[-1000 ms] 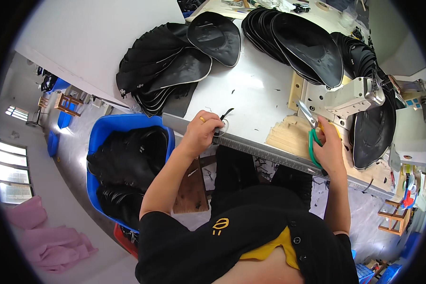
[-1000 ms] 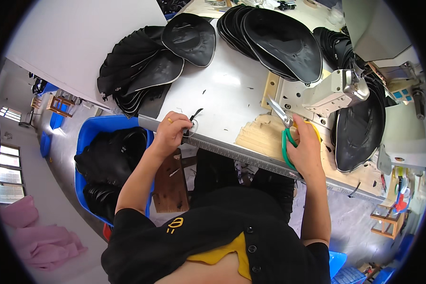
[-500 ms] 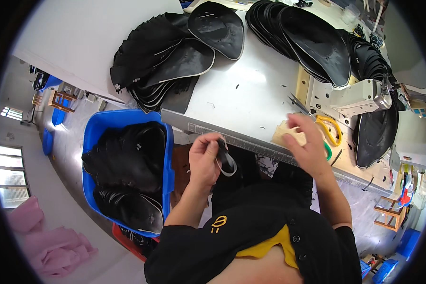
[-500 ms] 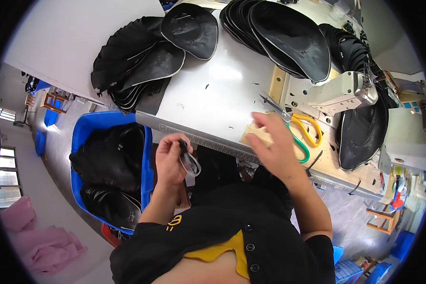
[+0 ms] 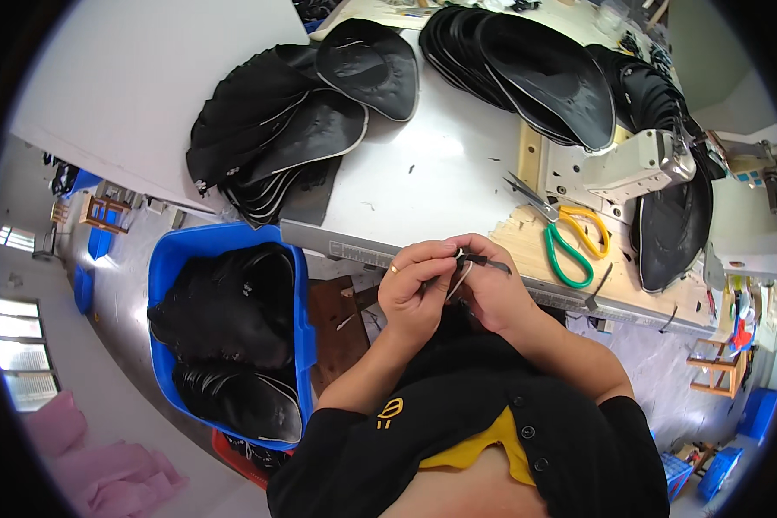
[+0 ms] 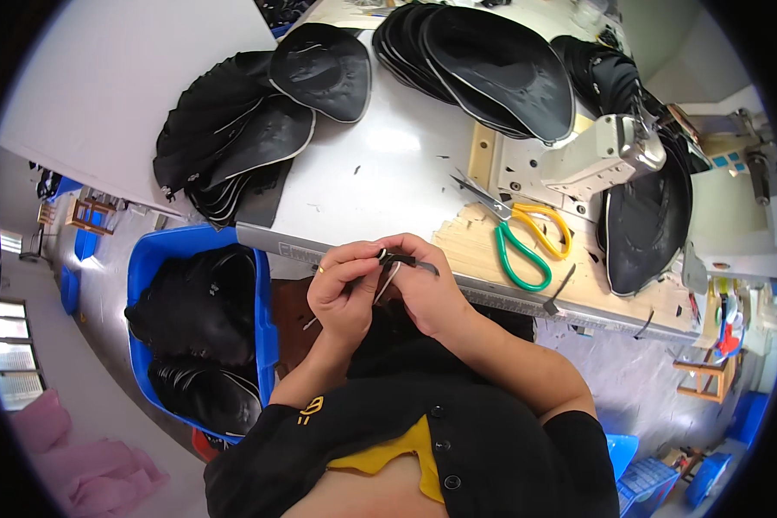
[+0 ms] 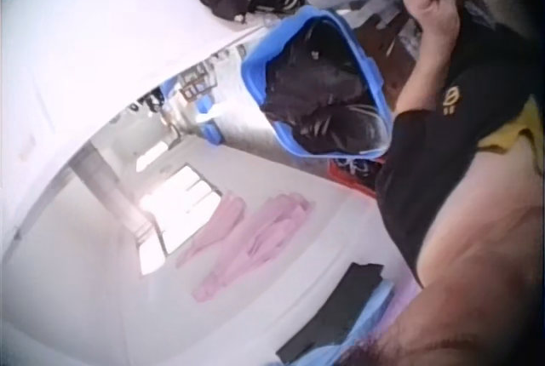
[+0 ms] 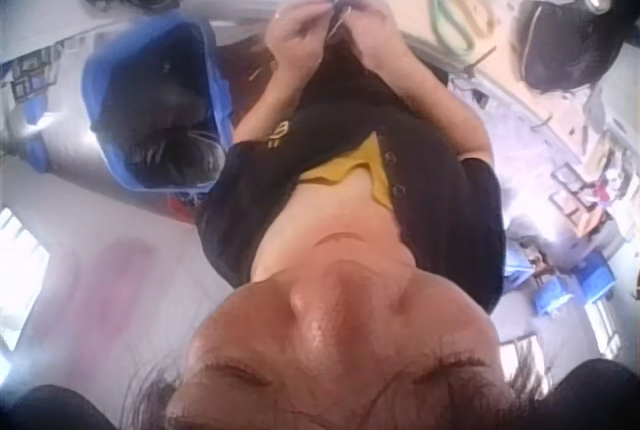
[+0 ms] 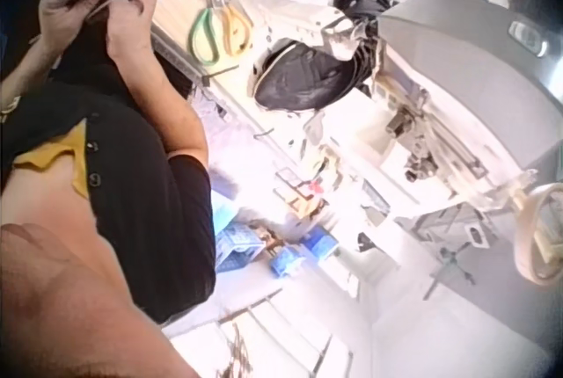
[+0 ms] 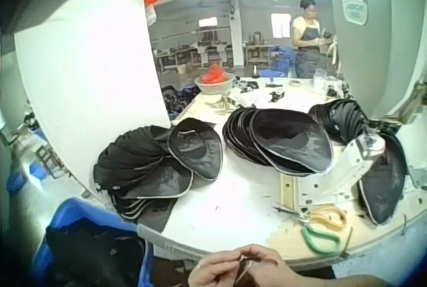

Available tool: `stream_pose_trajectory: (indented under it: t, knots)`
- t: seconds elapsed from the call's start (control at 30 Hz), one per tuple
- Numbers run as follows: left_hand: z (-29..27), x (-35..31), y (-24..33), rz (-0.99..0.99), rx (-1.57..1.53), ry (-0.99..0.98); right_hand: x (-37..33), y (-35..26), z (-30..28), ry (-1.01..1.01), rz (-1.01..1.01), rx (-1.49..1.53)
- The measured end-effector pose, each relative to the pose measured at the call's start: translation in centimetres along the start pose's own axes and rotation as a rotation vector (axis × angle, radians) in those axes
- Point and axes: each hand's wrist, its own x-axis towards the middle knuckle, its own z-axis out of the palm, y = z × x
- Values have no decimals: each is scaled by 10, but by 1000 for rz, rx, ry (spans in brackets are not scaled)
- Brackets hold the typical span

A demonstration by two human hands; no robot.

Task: The person uses green-handled scissors to trim excess black fabric from the edges of several shoe parts. They pick up each part from a stack, cut the material, and place the finished piece onto a sewing machine table. The process is repeated for multiple items throughout the clip.

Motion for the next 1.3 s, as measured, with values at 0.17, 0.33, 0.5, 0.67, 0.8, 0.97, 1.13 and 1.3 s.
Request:
stream_pose_trajectory:
  t: [0.17,0.33,0.5,0.67,0.8,0.97,1.13,1.3]
  knots:
    - [2,4,-9,54,27,-86,-21,-10,1,45,44,193]
    - [4,-12,-3,81,102,-226,-23,-2,-19,-7,-16,118]
    - [13,-12,16,100,15,-241,-25,-7,-22,111,-231,-250]
    - [8,-11,25,207,126,-409,-26,1,-32,127,-448,-442]
    - [18,-12,29,144,-16,-276,-37,-19,-27,175,-745,-914]
    - [23,1,38,133,457,-269,-60,-32,-44,265,-1011,-1079]
    - [12,2,-5,-271,-24,-281,-109,-66,-86,541,-1003,-1341]
    - [21,10,-16,-329,-46,-344,-182,-83,-135,815,-752,-1198]
